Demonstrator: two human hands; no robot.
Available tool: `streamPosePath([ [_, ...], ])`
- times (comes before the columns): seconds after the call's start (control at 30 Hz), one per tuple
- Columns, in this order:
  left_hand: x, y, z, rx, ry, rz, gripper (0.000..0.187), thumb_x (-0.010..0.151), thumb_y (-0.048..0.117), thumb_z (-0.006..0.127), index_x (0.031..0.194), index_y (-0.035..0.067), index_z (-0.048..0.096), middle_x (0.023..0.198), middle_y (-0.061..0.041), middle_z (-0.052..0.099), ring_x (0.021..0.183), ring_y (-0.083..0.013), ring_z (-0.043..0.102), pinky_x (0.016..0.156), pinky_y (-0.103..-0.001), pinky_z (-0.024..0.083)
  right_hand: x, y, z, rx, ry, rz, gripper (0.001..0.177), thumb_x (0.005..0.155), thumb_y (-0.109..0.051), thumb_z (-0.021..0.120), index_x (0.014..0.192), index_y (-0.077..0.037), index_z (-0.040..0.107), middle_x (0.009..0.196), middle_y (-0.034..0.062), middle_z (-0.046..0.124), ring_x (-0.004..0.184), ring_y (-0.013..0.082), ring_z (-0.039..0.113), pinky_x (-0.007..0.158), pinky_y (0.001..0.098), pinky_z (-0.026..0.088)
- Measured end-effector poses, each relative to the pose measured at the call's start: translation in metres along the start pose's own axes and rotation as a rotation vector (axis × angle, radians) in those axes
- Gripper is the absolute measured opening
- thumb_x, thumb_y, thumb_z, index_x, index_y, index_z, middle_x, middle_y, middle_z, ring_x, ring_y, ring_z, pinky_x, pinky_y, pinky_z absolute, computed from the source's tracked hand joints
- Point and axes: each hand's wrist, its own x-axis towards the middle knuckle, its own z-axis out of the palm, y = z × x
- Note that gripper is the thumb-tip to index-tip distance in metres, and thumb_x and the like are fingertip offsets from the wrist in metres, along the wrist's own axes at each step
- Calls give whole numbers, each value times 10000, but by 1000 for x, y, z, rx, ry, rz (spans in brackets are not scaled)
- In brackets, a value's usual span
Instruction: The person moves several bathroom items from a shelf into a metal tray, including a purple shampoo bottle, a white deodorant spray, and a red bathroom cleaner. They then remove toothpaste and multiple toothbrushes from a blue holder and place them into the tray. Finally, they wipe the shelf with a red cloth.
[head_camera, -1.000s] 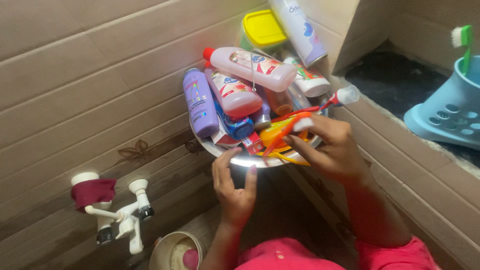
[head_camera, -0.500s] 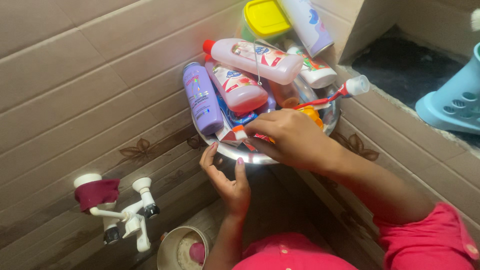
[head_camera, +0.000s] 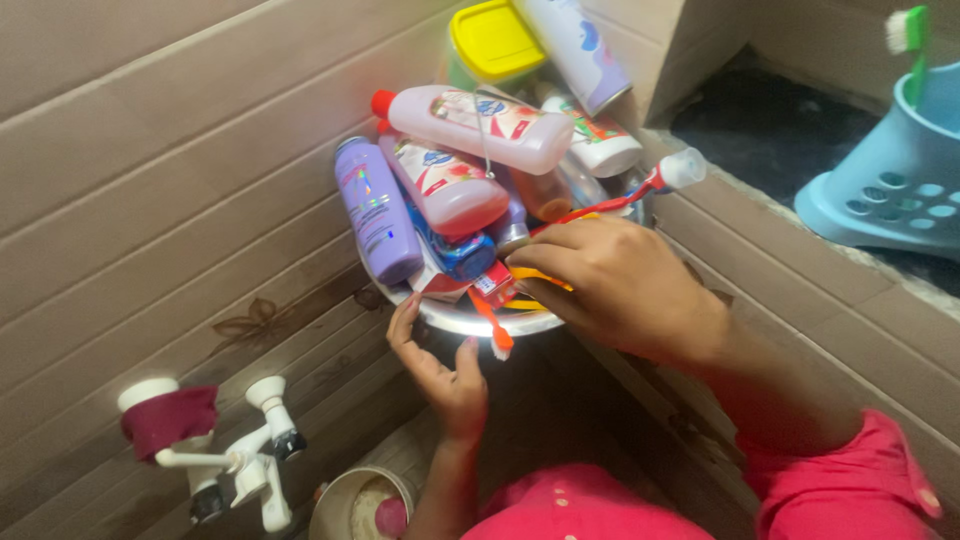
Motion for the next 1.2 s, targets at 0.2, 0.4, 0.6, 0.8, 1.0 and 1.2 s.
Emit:
streamPosePath([
  [0.2,-14,22,2,-304,69,-10,592,852,-57,611,1406,38,425,1472,-171,465,1352,-262,475,1186,-394,345,-41,0,-50,-116,89,174,266,854,-212,755,1066,-51,748,1025,132,747,903,309,716,783,399,559],
  [0.4,-34,58,41,-333,-40,590,194,855,95,656,1037,114,592,1000,-32,677,932,-151,685,767,-335,582,-93,5,-92,-191,237,386,280,829,-222,802,1043,-45,767,963,107,766,856,212,749,749,335,576],
  [0.6,-14,78,102,-479,-432,1090,311,852,145,739,1145,97,648,1035,-64,719,941,-250,664,717,-364,530,-138,39,-131,-388,345,484,216,901,-226,805,1057,-77,790,1002,99,785,846,173,754,749,301,594],
  [0.8,-16,107,170,-488,-687,583,460,893,56,730,1312,41,541,1316,-163,603,1189,-353,623,1016,-447,519,-152,85,-164,-480,435,653,192,956,-221,786,1080,-75,797,991,114,780,771,200,737,679,306,556],
  [1.0,-19,116,217,-513,-794,195,505,894,79,706,1355,6,513,1394,-188,567,1264,-353,605,1024,-409,495,-144,134,-194,-416,299,833,311,892,-322,762,1116,-108,788,954,121,778,748,249,739,718,374,558],
  [1.2,-28,110,239,-508,-797,140,541,891,90,709,1379,12,487,1410,-174,555,1243,-325,609,986,-406,512,-126,183,-202,-414,-36,834,420,788,-417,788,1092,-126,788,1003,123,785,905,303,747,827,411,561],
])
